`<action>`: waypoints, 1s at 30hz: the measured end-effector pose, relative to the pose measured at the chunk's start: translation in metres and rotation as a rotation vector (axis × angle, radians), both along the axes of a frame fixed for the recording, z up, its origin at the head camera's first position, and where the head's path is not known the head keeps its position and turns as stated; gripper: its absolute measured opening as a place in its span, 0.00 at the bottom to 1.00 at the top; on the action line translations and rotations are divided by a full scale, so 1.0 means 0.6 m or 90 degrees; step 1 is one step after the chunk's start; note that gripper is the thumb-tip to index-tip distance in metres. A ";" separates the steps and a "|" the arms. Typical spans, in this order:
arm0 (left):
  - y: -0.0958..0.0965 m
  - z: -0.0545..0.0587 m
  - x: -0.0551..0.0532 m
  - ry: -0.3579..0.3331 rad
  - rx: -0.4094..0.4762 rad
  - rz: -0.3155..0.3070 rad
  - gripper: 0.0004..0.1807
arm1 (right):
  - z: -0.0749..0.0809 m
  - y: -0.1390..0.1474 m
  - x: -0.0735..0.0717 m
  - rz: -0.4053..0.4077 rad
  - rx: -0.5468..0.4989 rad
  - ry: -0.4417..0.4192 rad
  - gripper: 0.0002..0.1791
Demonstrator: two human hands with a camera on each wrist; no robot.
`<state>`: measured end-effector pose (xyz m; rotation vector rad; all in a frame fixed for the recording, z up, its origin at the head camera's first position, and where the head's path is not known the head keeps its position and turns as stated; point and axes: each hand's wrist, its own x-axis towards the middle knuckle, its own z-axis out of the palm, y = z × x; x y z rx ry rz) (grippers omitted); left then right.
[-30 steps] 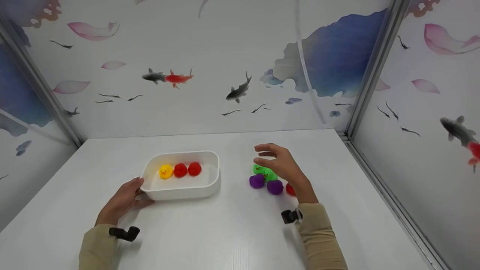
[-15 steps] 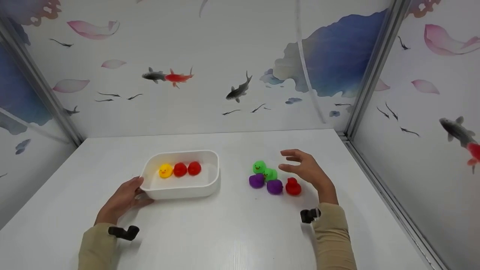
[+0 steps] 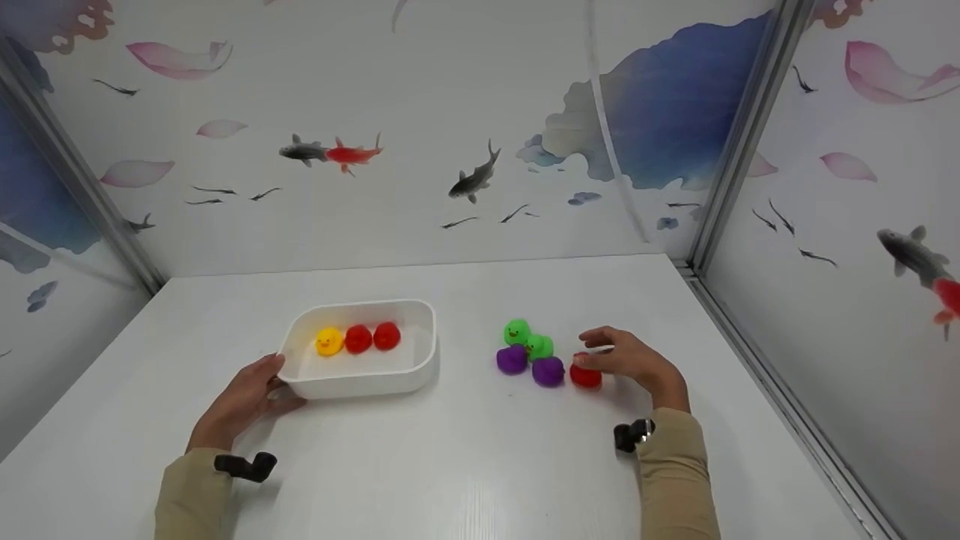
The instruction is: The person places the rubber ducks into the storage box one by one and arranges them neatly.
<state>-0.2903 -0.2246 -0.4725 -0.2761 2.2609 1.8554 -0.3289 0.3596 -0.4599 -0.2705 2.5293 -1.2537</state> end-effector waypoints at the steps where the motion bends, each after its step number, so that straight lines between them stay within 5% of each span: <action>1: -0.001 0.000 0.001 0.002 0.001 -0.002 0.33 | -0.002 0.001 -0.001 -0.002 0.000 -0.005 0.40; 8: -0.003 0.001 0.006 0.002 -0.012 -0.003 0.39 | -0.007 -0.002 -0.005 -0.026 0.024 -0.034 0.40; 30: 0.002 0.003 0.002 -0.004 0.006 0.003 0.35 | -0.002 -0.021 -0.006 -0.052 0.103 -0.042 0.36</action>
